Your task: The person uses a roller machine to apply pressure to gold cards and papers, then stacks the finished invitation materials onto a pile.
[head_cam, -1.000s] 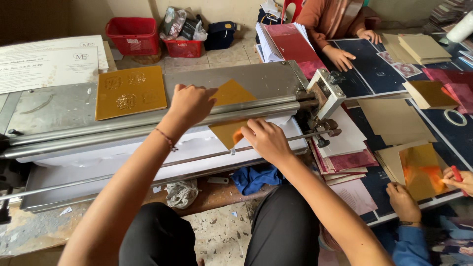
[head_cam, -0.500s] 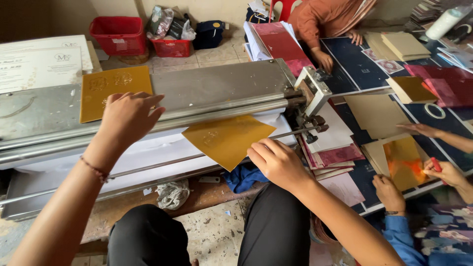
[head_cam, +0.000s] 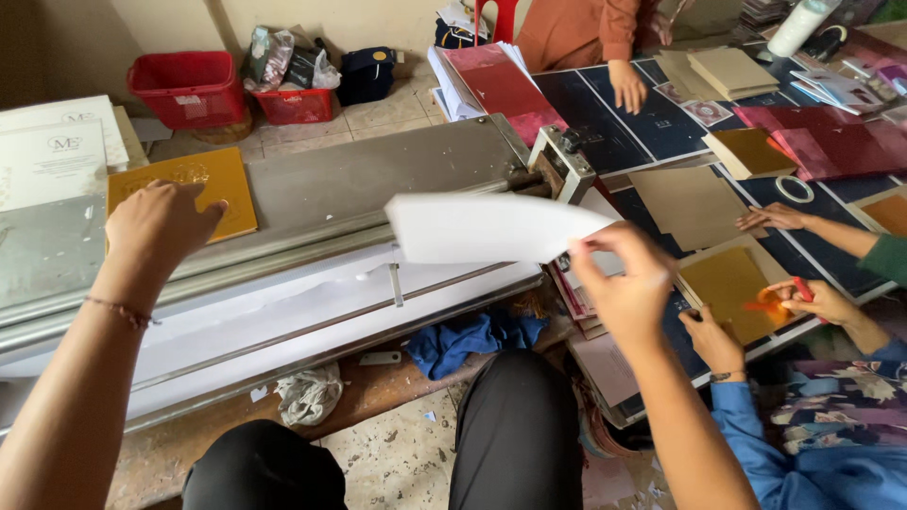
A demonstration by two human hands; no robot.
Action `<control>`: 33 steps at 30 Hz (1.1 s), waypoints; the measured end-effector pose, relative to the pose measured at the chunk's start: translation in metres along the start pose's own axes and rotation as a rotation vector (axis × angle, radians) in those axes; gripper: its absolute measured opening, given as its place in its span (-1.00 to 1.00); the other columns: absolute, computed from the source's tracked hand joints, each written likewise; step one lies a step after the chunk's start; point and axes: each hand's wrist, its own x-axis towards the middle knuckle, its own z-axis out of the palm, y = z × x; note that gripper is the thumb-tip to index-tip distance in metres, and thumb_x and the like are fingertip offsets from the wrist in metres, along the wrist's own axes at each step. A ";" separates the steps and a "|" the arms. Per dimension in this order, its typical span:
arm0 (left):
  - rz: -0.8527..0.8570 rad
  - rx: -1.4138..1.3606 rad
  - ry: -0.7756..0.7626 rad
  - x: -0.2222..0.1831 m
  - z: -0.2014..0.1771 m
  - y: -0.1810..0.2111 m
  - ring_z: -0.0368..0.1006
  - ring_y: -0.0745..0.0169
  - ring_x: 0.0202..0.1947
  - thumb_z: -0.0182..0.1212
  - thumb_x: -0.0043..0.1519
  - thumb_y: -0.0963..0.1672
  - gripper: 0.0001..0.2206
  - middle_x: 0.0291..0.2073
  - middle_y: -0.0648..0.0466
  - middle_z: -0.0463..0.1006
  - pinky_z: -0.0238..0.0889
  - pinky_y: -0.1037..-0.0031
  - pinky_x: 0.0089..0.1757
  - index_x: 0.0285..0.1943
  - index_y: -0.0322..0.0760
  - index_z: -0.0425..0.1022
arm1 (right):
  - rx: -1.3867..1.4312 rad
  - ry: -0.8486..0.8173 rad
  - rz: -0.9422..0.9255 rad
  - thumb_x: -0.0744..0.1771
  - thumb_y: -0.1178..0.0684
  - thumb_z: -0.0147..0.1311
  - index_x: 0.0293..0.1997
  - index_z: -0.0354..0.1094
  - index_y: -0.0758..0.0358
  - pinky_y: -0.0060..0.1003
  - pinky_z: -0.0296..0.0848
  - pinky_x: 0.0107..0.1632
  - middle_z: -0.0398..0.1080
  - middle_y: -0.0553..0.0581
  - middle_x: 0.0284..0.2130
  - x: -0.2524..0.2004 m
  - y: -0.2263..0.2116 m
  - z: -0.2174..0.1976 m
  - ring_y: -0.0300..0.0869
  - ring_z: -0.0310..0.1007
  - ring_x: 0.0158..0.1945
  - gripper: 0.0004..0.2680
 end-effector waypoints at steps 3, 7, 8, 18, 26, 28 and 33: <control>-0.107 -0.045 -0.100 0.039 0.015 -0.001 0.38 -0.22 0.45 -0.02 0.42 0.13 -0.41 0.49 -0.07 0.45 0.41 -0.09 0.21 0.63 0.00 0.35 | 0.211 0.034 0.624 0.43 0.10 0.32 -0.07 0.51 0.28 -0.37 0.54 -0.07 0.56 0.10 -0.23 -0.016 0.037 -0.017 -0.22 0.54 -0.15 -0.90; -0.259 -0.025 -0.181 0.080 0.037 0.003 0.63 -0.28 0.14 0.11 0.37 0.27 -0.36 0.11 -0.16 0.74 0.48 0.04 -0.02 0.18 -0.22 0.74 | 0.528 0.335 0.878 0.43 0.26 0.23 -0.05 0.43 0.31 -0.33 0.75 -0.01 0.52 0.12 -0.25 -0.010 0.092 -0.042 -0.17 0.60 -0.19 -0.94; -0.284 -0.017 -0.189 0.088 0.043 0.005 0.64 -0.31 0.15 0.13 0.33 0.35 -0.26 0.13 -0.21 0.75 0.49 0.04 0.00 0.19 -0.25 0.76 | 0.608 0.420 0.899 0.43 0.24 0.21 -0.06 0.42 0.28 -0.36 0.76 -0.04 0.51 0.10 -0.25 -0.012 0.110 -0.049 -0.18 0.59 -0.20 -0.94; -0.301 0.080 -0.226 0.098 0.054 0.017 0.74 -0.22 -0.10 0.28 0.12 0.41 -0.21 -0.06 -0.14 0.80 0.60 0.13 -0.23 0.03 -0.22 0.80 | 0.614 0.833 1.136 0.31 0.10 0.36 -0.15 0.52 0.11 -0.26 0.86 0.05 0.60 0.09 -0.27 -0.016 0.301 -0.055 -0.12 0.75 -0.17 -0.89; -0.323 -0.010 -0.276 0.101 0.037 0.013 0.68 -0.25 0.11 0.48 0.03 0.31 -0.23 0.09 -0.11 0.79 0.55 0.09 -0.03 0.24 -0.18 0.71 | 0.658 0.742 1.561 0.44 0.05 0.13 0.46 0.25 0.28 -0.22 0.76 0.34 0.40 0.26 0.41 -0.128 0.420 -0.021 -0.02 0.65 0.35 -0.62; -0.316 -0.019 -0.261 0.105 0.039 0.004 0.68 -0.26 0.11 0.49 0.01 0.32 -0.20 0.10 -0.11 0.79 0.54 0.08 -0.02 0.28 -0.16 0.68 | 0.565 0.719 1.631 0.46 0.08 0.08 0.40 0.30 0.32 -0.30 0.78 0.31 0.51 0.22 0.29 -0.116 0.368 -0.016 -0.07 0.69 0.29 -0.68; -0.266 -0.084 -0.182 0.113 0.046 -0.016 0.73 -0.24 -0.04 0.50 -0.09 0.36 -0.19 -0.08 -0.10 0.84 0.47 0.13 -0.09 0.07 -0.22 0.78 | 0.421 0.613 1.631 0.44 0.18 -0.09 0.17 0.52 0.16 -0.42 0.77 0.20 0.63 0.18 0.10 -0.120 0.301 0.000 -0.17 0.73 0.13 -0.77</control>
